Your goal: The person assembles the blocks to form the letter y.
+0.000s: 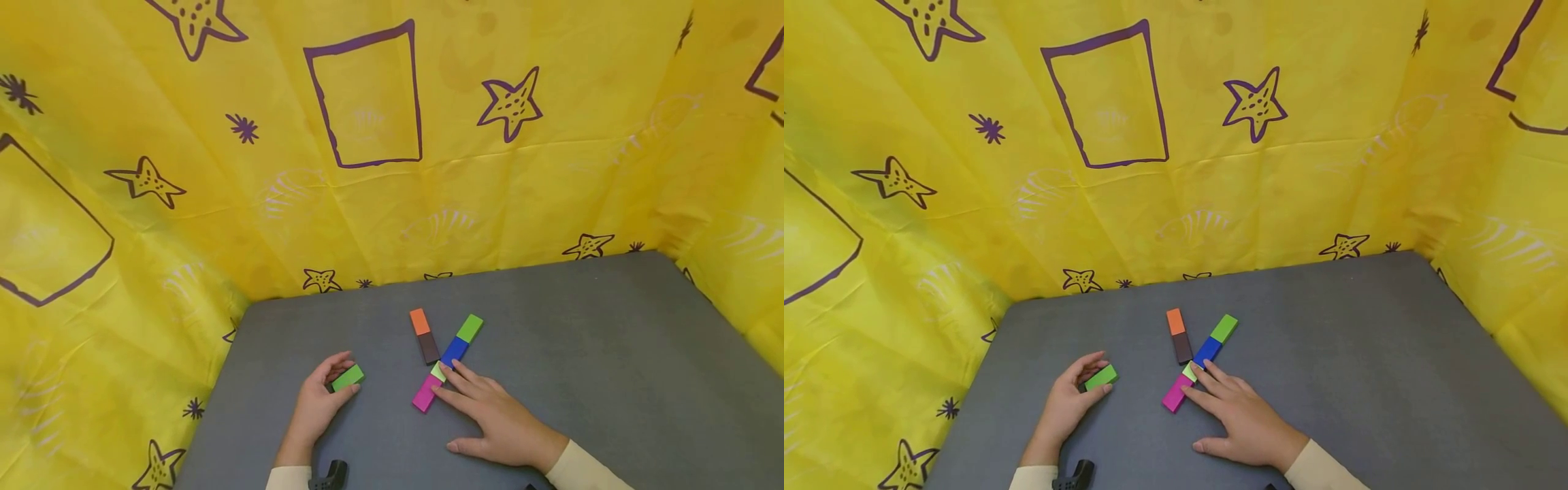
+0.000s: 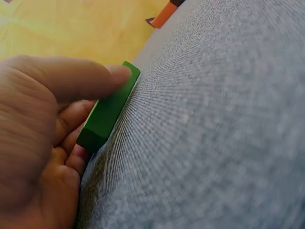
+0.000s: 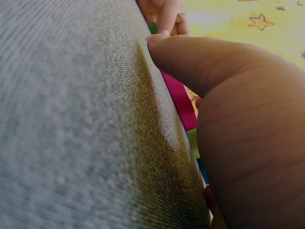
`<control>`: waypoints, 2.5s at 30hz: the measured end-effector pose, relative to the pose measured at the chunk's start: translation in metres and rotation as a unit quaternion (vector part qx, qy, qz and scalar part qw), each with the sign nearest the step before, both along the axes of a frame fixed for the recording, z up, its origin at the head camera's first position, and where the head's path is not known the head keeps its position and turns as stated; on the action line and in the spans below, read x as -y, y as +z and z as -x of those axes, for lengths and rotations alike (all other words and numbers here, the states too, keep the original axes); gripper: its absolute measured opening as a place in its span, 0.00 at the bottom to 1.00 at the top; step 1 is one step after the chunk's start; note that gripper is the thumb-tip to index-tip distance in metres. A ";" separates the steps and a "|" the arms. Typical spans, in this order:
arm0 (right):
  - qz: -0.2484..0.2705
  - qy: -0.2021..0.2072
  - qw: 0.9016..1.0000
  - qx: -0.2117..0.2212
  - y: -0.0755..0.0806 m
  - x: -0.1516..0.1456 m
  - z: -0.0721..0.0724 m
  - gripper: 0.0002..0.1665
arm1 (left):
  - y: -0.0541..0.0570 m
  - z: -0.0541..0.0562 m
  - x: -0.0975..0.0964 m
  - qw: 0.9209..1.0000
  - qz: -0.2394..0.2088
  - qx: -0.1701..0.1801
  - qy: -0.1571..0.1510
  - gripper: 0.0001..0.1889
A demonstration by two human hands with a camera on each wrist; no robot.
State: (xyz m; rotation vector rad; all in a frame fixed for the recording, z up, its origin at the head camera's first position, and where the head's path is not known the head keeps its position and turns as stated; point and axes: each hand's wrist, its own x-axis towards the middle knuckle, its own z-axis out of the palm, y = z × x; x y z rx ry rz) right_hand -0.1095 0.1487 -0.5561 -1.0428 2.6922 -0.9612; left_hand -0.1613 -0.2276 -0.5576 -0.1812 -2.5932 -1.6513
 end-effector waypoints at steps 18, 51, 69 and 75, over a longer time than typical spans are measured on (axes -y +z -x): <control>-0.003 0.005 1.000 0.001 0.000 0.001 0.000 0.49 | -0.003 -0.003 -0.005 0.998 0.036 -0.040 0.032 0.21; -0.008 0.001 1.000 0.020 -0.002 -0.001 0.002 0.50 | -0.002 -0.001 -0.004 0.987 0.132 -0.073 0.048 0.19; -0.001 0.002 1.000 -0.004 -0.003 -0.003 0.001 0.49 | -0.003 -0.004 -0.012 0.995 0.048 -0.051 0.070 0.20; 0.000 0.004 1.000 -0.004 -0.001 -0.002 0.000 0.48 | 0.003 -0.006 -0.015 0.995 0.025 -0.062 0.068 0.20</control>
